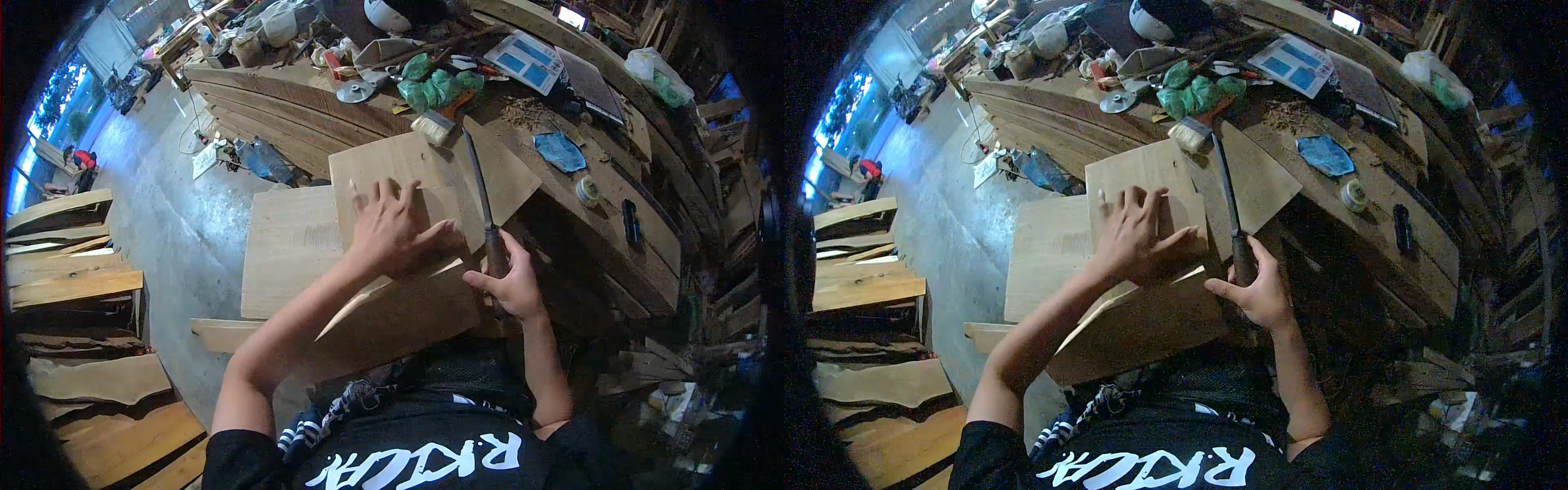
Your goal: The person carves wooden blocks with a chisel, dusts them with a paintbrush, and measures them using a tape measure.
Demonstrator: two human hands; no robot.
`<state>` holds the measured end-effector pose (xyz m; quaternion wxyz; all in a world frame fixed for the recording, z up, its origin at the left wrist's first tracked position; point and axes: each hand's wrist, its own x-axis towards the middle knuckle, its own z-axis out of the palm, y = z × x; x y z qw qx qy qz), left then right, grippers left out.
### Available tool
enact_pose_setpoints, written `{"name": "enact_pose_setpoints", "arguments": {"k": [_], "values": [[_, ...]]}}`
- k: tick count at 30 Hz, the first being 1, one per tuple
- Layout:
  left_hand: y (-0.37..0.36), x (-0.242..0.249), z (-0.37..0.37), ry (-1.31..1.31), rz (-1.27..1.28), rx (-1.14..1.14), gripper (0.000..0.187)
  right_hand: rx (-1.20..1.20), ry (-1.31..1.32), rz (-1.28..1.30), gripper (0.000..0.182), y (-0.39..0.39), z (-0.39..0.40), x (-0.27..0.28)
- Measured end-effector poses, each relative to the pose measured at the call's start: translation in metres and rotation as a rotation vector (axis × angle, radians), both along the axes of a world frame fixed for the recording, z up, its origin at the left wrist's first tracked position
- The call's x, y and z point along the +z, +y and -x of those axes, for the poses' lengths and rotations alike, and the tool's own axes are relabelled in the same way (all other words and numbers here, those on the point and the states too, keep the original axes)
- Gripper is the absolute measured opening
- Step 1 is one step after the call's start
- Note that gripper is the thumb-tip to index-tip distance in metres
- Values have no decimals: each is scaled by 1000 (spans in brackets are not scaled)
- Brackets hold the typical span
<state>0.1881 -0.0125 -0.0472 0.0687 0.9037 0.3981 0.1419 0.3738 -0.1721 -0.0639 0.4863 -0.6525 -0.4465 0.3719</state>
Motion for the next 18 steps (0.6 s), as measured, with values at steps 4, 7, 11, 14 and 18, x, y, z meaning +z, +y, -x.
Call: {"name": "enact_pose_setpoints", "arguments": {"k": [4,7,11,14,18], "values": [[21,10,-1,62,21,-138,94,-5,-18,4,80,0,-1,1],[45,16,10,47,27,-337,97,-8,-5,25,80,-1,0,3],[35,26,21,1,-110,-262,105,5,-33,-11,76,-1,-3,-1],[19,19,21,27,-18,-51,113,-10,126,32,66,1,1,11],[0,16,12,112,-8,61,121,29,68,48,56,9,-3,16]]}}
